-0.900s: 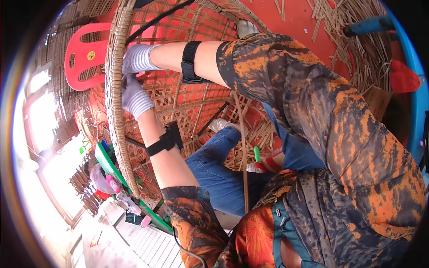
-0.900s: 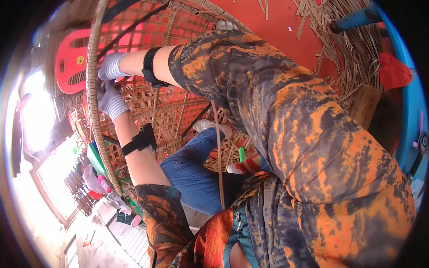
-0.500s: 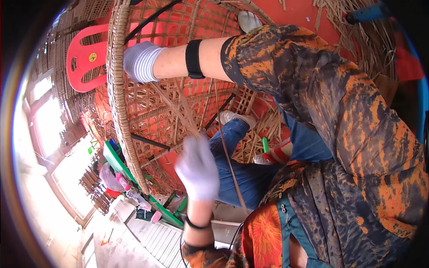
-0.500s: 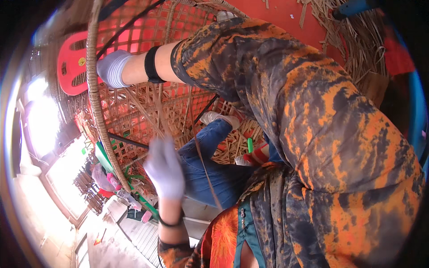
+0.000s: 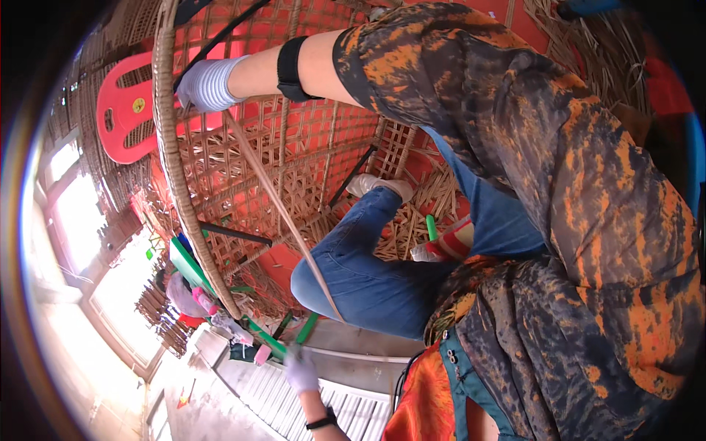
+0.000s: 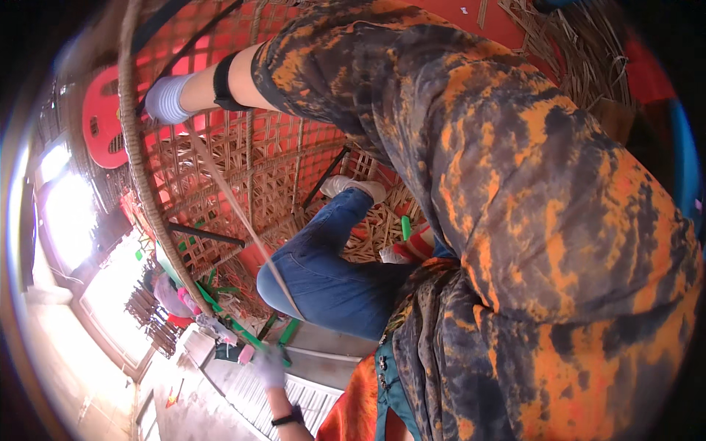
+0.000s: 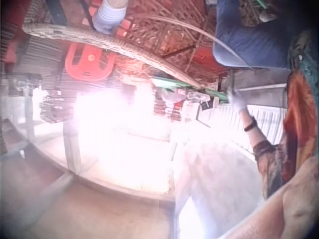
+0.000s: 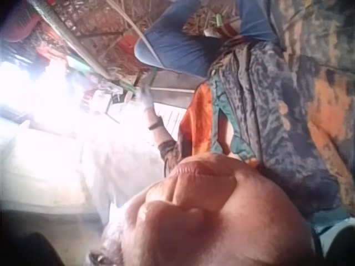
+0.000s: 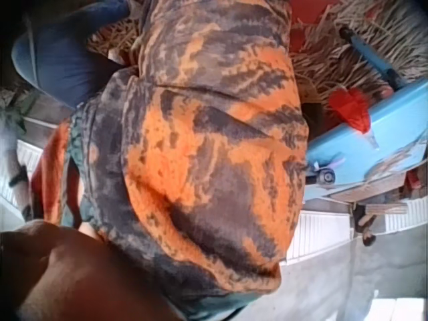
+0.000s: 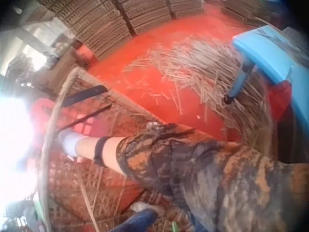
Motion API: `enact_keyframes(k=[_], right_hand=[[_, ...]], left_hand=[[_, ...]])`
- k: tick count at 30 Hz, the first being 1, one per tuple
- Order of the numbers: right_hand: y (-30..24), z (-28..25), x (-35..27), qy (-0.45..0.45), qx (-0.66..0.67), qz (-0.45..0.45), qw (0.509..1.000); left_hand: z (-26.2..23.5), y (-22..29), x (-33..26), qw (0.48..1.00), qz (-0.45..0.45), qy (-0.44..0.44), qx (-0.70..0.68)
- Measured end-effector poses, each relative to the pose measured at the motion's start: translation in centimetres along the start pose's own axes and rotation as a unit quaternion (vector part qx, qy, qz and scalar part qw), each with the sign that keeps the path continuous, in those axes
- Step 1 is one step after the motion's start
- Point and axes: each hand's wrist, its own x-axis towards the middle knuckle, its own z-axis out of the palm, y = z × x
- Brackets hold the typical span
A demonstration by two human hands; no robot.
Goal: The recorder is weaving a wicker or bamboo chair frame using flexible binding strips.
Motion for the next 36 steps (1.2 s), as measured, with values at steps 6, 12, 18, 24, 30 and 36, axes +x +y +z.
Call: enact_keyframes(k=[6,12,18,24,30,36], right_hand=[[1.2,0.8,1.3,-0.028,-0.047,0.001,0.998],[-1.1,0.0,1.2,0.005,0.132,0.105,0.986],[0.8,0.1,2.7,0.050,0.115,0.116,0.985],[-0.8,0.3,1.5,0.011,0.141,0.109,0.984],[-2.5,2.9,3.7,-0.042,0.209,0.128,0.969],[-9.1,11.1,5.5,0.310,-0.105,0.290,0.899]], left_hand=[[-18.7,25.4,11.8,0.801,0.289,0.212,-0.481],[-24.4,32.2,18.0,0.640,0.201,0.309,-0.675],[-26.1,34.4,17.8,0.524,0.218,0.333,-0.753],[-27.7,34.3,19.7,0.572,0.096,0.351,-0.735],[-28.5,33.2,19.7,0.579,0.165,0.305,-0.738],[-28.1,34.0,16.8,0.816,0.178,0.450,-0.315]])
